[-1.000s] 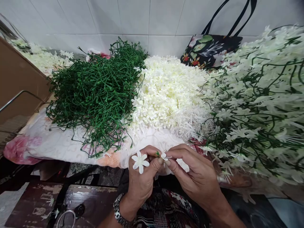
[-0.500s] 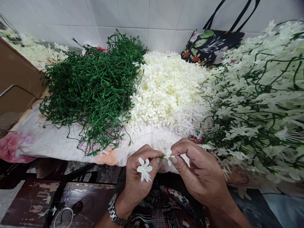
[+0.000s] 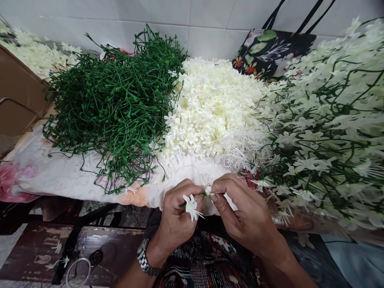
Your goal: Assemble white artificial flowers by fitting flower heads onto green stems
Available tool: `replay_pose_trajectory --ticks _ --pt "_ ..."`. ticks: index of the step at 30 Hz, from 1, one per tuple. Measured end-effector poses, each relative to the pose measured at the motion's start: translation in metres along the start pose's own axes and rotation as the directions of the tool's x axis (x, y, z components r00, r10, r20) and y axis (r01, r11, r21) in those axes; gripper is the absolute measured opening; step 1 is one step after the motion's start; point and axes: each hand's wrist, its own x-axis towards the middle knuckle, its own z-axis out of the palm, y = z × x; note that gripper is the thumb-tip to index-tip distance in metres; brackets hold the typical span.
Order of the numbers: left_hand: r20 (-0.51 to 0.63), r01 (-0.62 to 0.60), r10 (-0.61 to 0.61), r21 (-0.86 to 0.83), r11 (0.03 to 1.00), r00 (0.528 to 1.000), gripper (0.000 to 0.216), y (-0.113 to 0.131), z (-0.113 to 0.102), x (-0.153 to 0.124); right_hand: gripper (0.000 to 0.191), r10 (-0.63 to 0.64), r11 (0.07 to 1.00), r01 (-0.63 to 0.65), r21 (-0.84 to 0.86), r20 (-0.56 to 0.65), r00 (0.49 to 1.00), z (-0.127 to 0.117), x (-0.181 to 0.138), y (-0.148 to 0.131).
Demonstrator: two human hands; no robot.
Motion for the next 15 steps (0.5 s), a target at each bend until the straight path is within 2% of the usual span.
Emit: replay_pose_trajectory --ticks 10,15 --pt "-0.002 0.044 -0.044 0.008 0.999 0.999 0.017 -0.001 0.001 0.002 0.011 0.061 0.994 -0.051 0.097 -0.095 0.994 0.016 0.000 0.009" --pt "-0.014 0.054 -0.054 0.017 0.998 0.998 0.018 -0.001 0.002 0.003 0.011 0.053 0.993 -0.043 0.106 -0.098 0.994 0.020 -0.001 0.012"
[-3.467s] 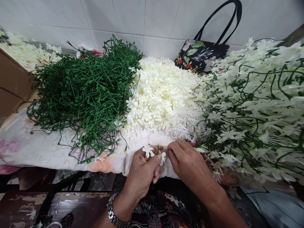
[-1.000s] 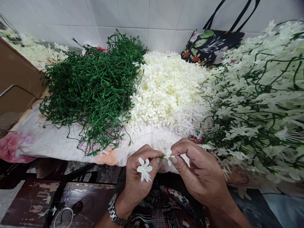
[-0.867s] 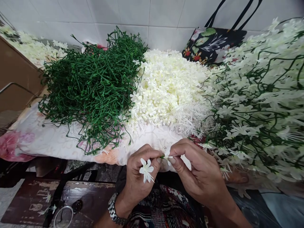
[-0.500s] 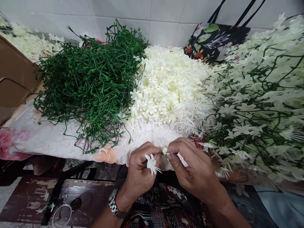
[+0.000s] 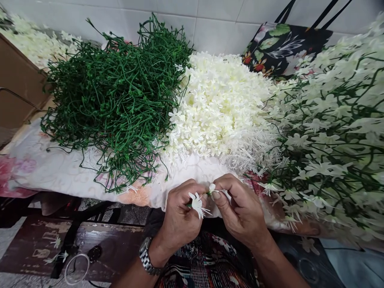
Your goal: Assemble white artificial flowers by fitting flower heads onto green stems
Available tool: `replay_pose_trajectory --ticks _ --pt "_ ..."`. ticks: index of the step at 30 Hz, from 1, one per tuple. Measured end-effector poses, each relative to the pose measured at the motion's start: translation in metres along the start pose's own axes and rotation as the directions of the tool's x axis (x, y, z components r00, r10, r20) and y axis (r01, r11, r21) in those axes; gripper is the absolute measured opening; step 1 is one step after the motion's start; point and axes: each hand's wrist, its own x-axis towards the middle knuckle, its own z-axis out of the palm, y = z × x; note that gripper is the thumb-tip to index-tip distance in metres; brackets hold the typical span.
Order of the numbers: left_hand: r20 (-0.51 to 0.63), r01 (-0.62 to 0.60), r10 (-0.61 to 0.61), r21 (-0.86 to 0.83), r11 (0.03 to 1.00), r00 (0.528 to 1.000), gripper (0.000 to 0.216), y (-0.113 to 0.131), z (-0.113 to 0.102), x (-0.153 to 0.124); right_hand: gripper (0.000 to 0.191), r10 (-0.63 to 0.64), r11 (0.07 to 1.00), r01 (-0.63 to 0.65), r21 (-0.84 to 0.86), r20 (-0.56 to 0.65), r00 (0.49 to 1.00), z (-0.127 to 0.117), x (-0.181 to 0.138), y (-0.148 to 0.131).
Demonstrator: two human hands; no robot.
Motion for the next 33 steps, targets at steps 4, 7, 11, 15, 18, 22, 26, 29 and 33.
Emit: replay_pose_trajectory --ticks 4,7,11,15,18,22,26,29,33 --pt "0.002 0.009 -0.009 0.020 1.000 1.000 0.018 -0.001 0.001 -0.001 0.011 0.006 1.000 -0.006 0.029 0.001 1.000 0.001 -0.003 0.004" --pt "0.005 0.028 -0.028 0.014 1.000 1.000 0.019 -0.002 0.001 -0.002 0.012 0.010 0.999 -0.011 0.048 0.003 1.000 0.003 -0.004 0.006" --pt "0.002 0.047 -0.047 0.007 0.999 0.999 0.019 -0.004 0.002 -0.002 0.013 0.010 0.999 -0.010 0.052 0.002 1.000 0.005 -0.003 0.006" --pt "-0.008 0.076 -0.076 0.014 0.997 0.997 0.018 -0.005 0.002 -0.003 0.013 0.008 0.999 -0.008 0.042 -0.001 1.000 0.005 -0.001 0.005" --pt "-0.005 0.091 -0.091 0.016 0.996 0.996 0.017 -0.006 0.002 -0.004 0.013 -0.005 1.000 0.005 0.026 0.003 1.000 0.005 0.000 0.005" --pt "0.006 0.102 -0.103 0.023 0.994 0.995 0.016 -0.006 0.002 -0.005 0.014 -0.029 1.000 0.029 0.010 0.000 1.000 0.006 0.000 0.005" --pt "0.006 0.088 -0.088 0.044 0.995 0.996 0.017 -0.006 0.001 -0.004 0.014 -0.060 0.998 0.060 -0.010 -0.019 0.998 0.009 0.000 0.005" --pt "0.013 0.089 -0.089 0.013 0.996 0.996 0.018 -0.005 0.001 -0.003 0.013 -0.069 0.998 0.069 -0.001 -0.014 0.997 0.005 -0.001 0.004" --pt "0.013 0.072 -0.071 -0.063 0.995 0.997 0.016 -0.003 -0.003 -0.001 0.016 -0.011 1.000 0.012 -0.026 0.028 1.000 -0.011 -0.001 0.001"
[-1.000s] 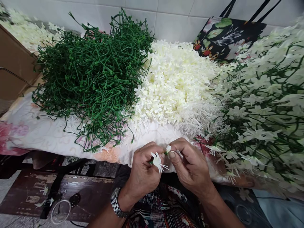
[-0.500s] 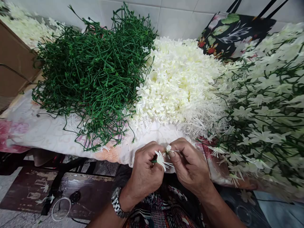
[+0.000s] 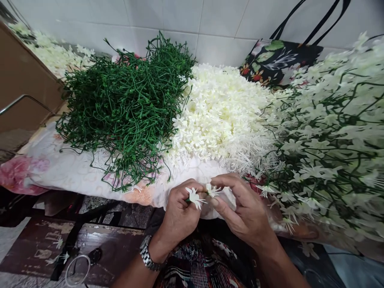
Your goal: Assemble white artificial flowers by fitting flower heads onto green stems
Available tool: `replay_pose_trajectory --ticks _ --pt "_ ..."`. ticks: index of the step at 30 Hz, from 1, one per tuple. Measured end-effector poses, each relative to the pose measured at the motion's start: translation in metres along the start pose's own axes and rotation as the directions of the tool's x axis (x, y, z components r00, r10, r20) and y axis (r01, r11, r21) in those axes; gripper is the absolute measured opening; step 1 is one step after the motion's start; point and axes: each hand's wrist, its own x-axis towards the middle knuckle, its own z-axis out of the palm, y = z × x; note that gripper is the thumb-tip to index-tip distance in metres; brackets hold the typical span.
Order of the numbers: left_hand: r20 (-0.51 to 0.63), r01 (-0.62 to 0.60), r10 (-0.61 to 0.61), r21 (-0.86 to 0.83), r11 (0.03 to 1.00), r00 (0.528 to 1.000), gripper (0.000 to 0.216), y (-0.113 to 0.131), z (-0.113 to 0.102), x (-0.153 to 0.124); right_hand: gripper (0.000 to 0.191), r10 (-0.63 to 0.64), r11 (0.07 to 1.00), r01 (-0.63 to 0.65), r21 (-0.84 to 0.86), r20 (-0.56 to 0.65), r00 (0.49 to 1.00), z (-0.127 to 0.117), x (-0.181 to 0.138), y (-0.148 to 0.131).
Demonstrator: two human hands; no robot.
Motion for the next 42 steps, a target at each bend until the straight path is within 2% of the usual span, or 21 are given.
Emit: replay_pose_trajectory --ticks 2,5,10,15,20,30,37,42 --pt "0.002 -0.032 0.032 0.001 0.999 0.999 0.016 0.001 -0.002 0.000 0.022 -0.009 1.000 0.009 -0.027 -0.005 1.000 -0.009 0.000 -0.002" --pt "0.019 -0.083 0.082 0.027 0.996 0.996 0.019 0.002 -0.002 0.000 0.019 -0.082 0.995 0.081 -0.051 -0.030 0.996 -0.015 0.001 -0.005" --pt "0.043 -0.162 0.160 0.054 0.985 0.986 0.018 0.001 0.000 -0.001 0.016 -0.138 0.988 0.140 -0.065 0.033 0.990 -0.013 0.001 -0.007" --pt "0.071 -0.167 0.160 0.109 0.980 0.985 0.019 -0.001 0.001 -0.003 0.014 -0.167 0.982 0.172 -0.077 0.071 0.983 -0.009 -0.001 -0.003" --pt "0.051 -0.167 0.162 0.113 0.980 0.986 0.018 -0.001 0.002 -0.004 0.014 -0.216 0.970 0.215 -0.114 -0.001 0.976 -0.001 -0.004 0.001" --pt "-0.005 -0.278 0.284 0.192 0.941 0.959 0.025 -0.010 0.005 -0.011 0.016 -0.200 0.967 0.187 -0.172 -0.062 0.978 0.005 -0.006 -0.001" --pt "-0.001 -0.287 0.294 0.209 0.935 0.956 0.026 -0.015 0.005 -0.015 0.013 -0.110 0.989 0.109 -0.097 -0.005 0.994 0.001 -0.007 -0.003" --pt "0.020 -0.308 0.312 0.217 0.926 0.950 0.028 -0.014 0.006 -0.013 0.013 -0.099 0.992 0.102 -0.078 0.042 0.994 0.000 -0.006 -0.002"
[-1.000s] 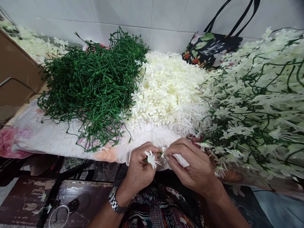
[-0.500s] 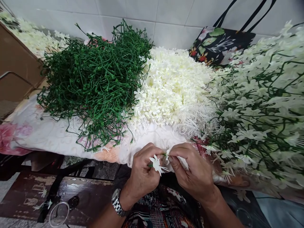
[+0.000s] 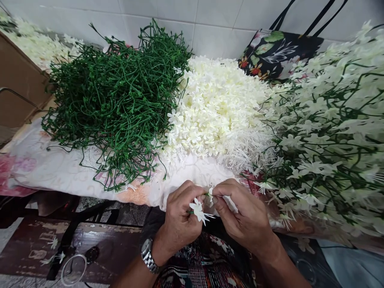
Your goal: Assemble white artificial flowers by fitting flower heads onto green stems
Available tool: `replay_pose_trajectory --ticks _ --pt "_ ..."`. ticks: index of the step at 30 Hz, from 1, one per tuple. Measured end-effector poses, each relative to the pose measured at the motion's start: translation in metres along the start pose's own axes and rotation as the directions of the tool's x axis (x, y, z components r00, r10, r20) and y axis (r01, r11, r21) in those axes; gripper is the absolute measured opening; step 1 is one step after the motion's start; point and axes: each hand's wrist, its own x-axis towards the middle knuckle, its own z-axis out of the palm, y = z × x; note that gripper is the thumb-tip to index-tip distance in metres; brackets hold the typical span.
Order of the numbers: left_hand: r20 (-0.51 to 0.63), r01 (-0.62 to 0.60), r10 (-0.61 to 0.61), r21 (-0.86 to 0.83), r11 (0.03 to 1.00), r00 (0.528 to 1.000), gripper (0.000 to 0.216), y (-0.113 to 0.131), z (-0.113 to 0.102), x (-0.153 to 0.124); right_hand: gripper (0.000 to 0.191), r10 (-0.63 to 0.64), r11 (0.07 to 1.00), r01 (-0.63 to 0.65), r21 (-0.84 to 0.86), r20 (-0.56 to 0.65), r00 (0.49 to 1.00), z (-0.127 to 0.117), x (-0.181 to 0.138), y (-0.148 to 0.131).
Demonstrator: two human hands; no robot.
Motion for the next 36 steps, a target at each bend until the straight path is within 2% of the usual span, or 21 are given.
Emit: replay_pose_trajectory --ticks 7,18,27,33,36 --pt "0.040 0.037 -0.039 0.048 0.998 0.998 0.023 0.001 -0.001 0.000 0.012 0.008 1.000 -0.007 0.014 -0.015 1.000 0.008 -0.001 0.005" --pt "0.024 0.067 -0.069 0.084 0.994 0.997 0.023 0.004 0.002 0.007 0.019 0.015 0.998 -0.011 0.060 -0.065 0.998 0.015 0.005 0.003" --pt "0.030 0.120 -0.123 0.089 0.989 0.992 0.022 0.003 0.000 0.005 0.016 0.001 0.998 0.003 0.070 -0.060 0.998 0.017 0.004 0.004" --pt "0.041 0.206 -0.203 -0.103 0.973 0.978 0.016 0.006 -0.008 0.013 0.012 0.029 0.992 -0.030 0.121 0.011 1.000 0.001 0.005 0.000" --pt "-0.003 0.269 -0.276 -0.214 0.939 0.961 0.014 0.009 -0.012 0.016 0.016 0.049 0.993 -0.045 0.111 -0.028 0.998 -0.011 0.005 -0.005"
